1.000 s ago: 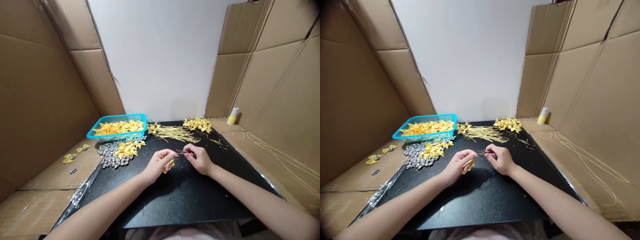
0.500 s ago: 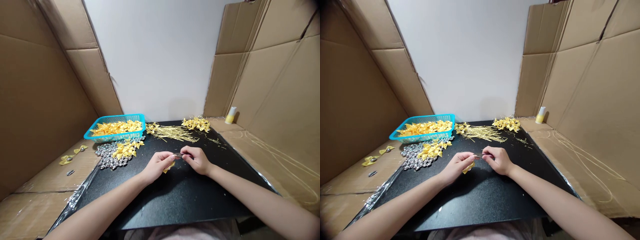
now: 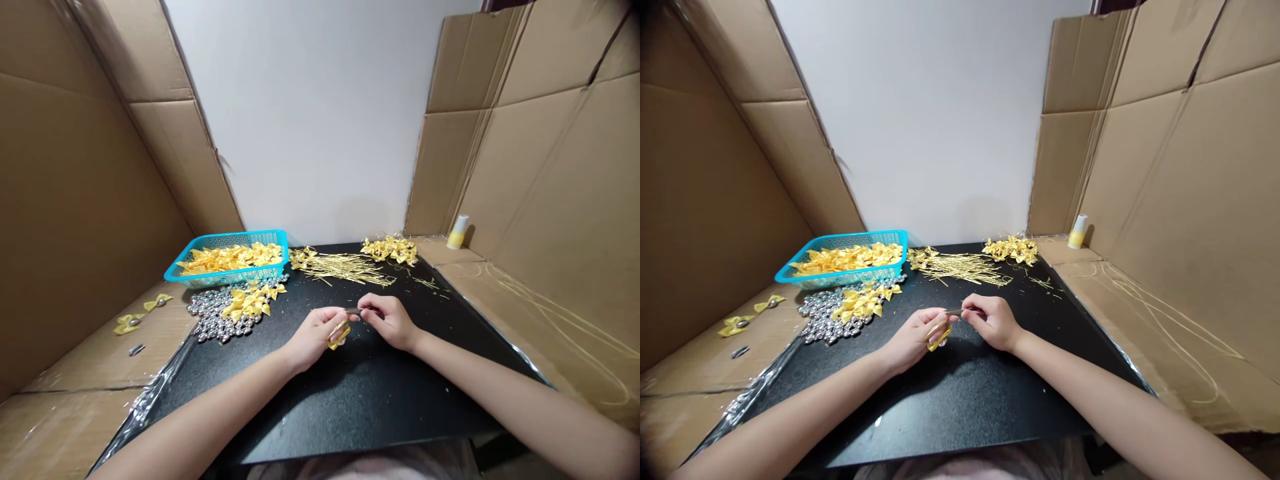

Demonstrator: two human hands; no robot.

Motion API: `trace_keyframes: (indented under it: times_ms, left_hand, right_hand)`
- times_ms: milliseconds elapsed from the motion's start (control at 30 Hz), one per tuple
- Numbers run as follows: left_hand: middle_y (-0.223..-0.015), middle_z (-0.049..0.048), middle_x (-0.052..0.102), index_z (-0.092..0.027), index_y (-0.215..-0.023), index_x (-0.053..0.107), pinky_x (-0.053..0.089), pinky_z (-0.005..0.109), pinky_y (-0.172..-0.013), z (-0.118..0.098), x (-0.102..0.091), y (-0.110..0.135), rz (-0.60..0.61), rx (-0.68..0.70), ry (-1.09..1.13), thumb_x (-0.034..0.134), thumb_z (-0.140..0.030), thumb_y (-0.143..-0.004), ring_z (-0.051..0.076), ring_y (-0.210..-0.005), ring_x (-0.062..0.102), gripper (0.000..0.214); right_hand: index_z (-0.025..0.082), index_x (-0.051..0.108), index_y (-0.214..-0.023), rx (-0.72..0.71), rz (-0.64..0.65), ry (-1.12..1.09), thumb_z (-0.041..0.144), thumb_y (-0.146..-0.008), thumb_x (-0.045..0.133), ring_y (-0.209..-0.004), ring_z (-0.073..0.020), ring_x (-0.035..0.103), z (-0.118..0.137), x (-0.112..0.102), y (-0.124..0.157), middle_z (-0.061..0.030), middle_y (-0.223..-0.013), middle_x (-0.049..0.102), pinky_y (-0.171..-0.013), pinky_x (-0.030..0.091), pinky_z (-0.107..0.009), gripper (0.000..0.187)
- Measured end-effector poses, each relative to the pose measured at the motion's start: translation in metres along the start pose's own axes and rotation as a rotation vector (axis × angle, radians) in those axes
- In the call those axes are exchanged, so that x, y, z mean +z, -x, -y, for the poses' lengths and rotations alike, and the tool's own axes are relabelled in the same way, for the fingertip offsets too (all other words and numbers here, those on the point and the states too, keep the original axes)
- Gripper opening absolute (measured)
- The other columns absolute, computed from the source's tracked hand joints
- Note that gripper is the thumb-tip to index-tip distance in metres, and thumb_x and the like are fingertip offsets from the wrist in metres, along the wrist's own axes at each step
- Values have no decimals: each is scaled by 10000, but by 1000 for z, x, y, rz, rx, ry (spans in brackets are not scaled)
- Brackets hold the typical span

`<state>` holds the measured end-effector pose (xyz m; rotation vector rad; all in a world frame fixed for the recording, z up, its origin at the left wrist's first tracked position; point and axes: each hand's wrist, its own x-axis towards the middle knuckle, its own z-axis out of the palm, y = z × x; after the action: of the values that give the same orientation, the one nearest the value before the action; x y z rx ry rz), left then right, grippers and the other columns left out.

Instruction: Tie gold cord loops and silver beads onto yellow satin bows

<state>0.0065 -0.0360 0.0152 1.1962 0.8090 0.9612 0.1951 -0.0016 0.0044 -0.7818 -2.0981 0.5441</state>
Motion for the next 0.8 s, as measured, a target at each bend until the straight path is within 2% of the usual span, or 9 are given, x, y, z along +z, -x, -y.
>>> trace_keyframes:
  times_ms: [233,367,567,800]
  left_hand:
    - [-520,-74,332,-113,-738,660,264,216,-524,-9,5,3,0,-2,109,738,-471,-694,58,-490,280,370]
    - [-579,-40,430,-125,-660,626,279,212,-552,-12,5,3,-24,-38,147,801,-404,-627,70,-549,359,332]
    - [-634,-11,508,-130,-753,663,278,212,-553,-10,1,3,-68,-10,65,778,-436,-643,84,-575,408,345]
    - [-694,4,547,-142,-742,646,311,214,-576,-9,-1,3,-91,60,-54,695,-467,-725,94,-602,424,329]
  right_hand:
    - [200,576,-794,39,-24,-21,465,-909,444,-517,-115,447,-3,2,0,21,-610,536,-522,330,-232,318]
    - [197,571,-792,49,-31,-16,454,-906,456,-530,-114,451,-3,2,-1,17,-631,545,-534,334,-232,304]
    - [202,557,-812,58,-2,-42,458,-915,434,-531,-116,416,-4,0,-1,28,-615,491,-533,316,-235,302]
    - [196,563,-809,56,4,-113,483,-910,439,-540,-114,413,-1,0,-1,22,-635,506,-527,312,-233,329]
